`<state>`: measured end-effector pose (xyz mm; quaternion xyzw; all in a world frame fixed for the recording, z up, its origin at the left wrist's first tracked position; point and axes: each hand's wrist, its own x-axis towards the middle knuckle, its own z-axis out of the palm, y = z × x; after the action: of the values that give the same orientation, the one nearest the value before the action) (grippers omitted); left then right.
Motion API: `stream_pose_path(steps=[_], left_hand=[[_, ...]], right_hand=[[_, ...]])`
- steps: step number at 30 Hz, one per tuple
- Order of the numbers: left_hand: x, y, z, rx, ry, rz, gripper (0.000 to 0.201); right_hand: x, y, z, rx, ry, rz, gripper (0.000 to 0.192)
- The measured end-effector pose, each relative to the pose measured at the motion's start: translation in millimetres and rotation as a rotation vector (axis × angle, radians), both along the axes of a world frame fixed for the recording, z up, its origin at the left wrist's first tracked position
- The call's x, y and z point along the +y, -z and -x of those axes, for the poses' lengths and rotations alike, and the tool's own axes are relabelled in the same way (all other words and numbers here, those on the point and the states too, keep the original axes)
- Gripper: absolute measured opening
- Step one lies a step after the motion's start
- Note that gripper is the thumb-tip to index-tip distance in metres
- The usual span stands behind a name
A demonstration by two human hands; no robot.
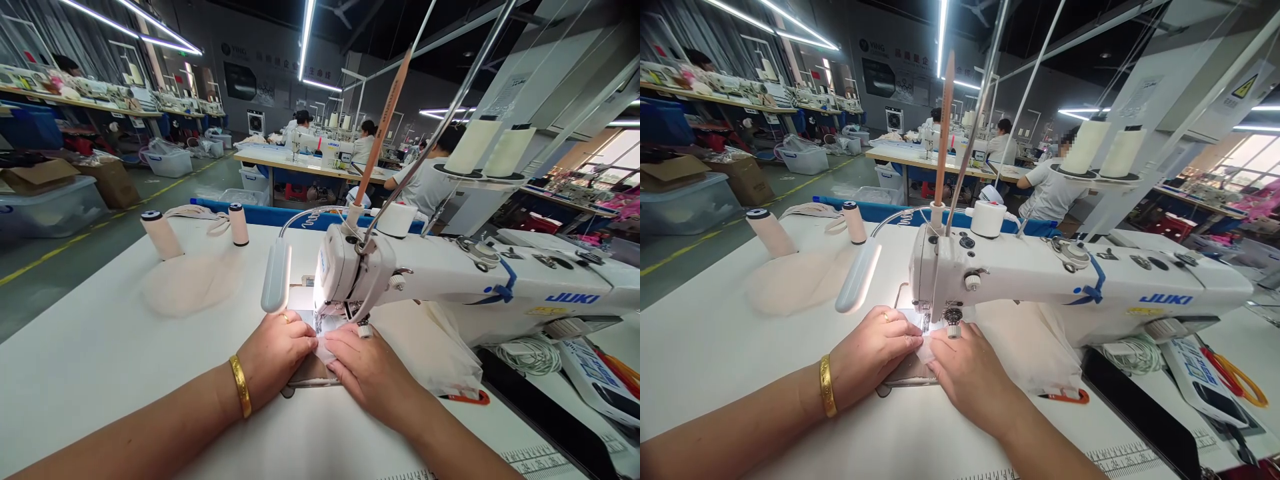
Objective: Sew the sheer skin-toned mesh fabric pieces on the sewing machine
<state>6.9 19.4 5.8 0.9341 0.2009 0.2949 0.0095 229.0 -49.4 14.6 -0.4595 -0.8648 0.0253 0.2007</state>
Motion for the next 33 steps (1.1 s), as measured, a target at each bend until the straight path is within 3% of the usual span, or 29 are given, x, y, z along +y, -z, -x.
stream_pose_path(steps=[6,13,19,21,27,30,33], left_hand=[[3.3,1.0,-1.1,0.014,-0.038,-0.011,0.029],[7.3,4.4,-2.1,0.017,-0.073,-0.002,0.026],[11.0,5.9,-0.5,0.011,-0.146,0.203,0.014],[12.5,5.5,-1.1,0.063,-0.209,0.242,0.019],[8.2,-2.5,-1.3,0.21,-0.325,0.096,0.029],[-2.4,-7.1,1.7,0.151,-0.272,0.033,0.026],[-15.1,-8.2,4.8,0.089,-0.113,0.105,0.018]], right_hand=[[2.1,2.3,-0.3,0.007,0.037,0.06,0.014],[4.4,7.4,-1.2,-0.001,0.057,0.027,0.023],[5.4,9.7,-2.4,0.029,0.058,0.023,0.026],[5.2,9.2,-2.2,0.047,0.043,0.016,0.025],[2.2,5.3,-0.9,0.092,-0.009,-0.062,0.025],[0.5,3.7,-0.8,0.127,-0.079,-0.105,0.029],[0.0,2.8,0.8,0.139,-0.145,-0.163,0.035]])
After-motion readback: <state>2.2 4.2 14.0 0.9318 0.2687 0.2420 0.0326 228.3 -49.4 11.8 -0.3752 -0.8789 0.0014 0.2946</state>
